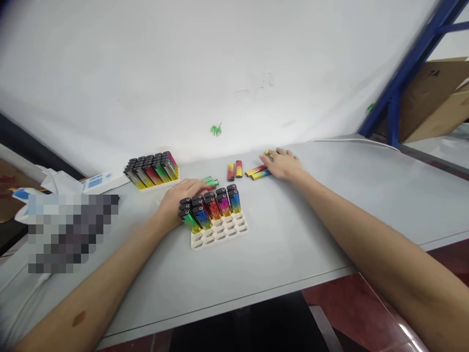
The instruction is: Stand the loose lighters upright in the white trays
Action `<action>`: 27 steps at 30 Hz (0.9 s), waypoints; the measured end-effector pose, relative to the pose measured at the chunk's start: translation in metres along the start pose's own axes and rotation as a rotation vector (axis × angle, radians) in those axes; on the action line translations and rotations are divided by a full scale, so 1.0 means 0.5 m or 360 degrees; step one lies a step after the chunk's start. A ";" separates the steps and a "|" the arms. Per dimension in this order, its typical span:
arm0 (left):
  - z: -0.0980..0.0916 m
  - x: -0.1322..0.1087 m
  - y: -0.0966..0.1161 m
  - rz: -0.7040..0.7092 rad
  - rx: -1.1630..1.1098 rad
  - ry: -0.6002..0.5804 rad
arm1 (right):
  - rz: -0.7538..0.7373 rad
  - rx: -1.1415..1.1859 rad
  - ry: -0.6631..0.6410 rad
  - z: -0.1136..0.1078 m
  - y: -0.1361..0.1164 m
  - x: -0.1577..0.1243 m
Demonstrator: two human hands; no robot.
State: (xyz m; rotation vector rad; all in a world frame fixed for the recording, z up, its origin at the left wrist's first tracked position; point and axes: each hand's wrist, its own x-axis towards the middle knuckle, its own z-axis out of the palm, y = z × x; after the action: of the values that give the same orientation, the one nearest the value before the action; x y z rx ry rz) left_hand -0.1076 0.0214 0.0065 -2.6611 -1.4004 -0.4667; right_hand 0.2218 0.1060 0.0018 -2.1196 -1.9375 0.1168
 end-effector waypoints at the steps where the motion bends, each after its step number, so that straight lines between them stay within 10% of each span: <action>1: -0.001 0.001 0.002 -0.0018 0.0022 -0.0008 | -0.0034 0.0011 0.0017 0.002 -0.006 -0.007; 12: 0.001 0.003 -0.006 -0.0099 -0.0023 -0.0076 | -0.0420 -0.0037 -0.0002 -0.008 -0.101 -0.110; 18: 0.006 -0.002 -0.013 -0.0013 -0.0155 0.0224 | -0.0308 0.0187 0.0348 -0.014 -0.079 -0.133; 27: -0.028 -0.008 -0.007 -0.0586 -0.1672 0.0727 | -0.0370 0.0489 0.0411 -0.020 -0.098 -0.156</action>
State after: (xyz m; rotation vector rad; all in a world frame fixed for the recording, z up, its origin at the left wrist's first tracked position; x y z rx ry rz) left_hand -0.1160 0.0171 0.0182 -2.5269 -1.7749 -2.1979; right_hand 0.1690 0.0312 0.0145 -1.6188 -1.8591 0.0834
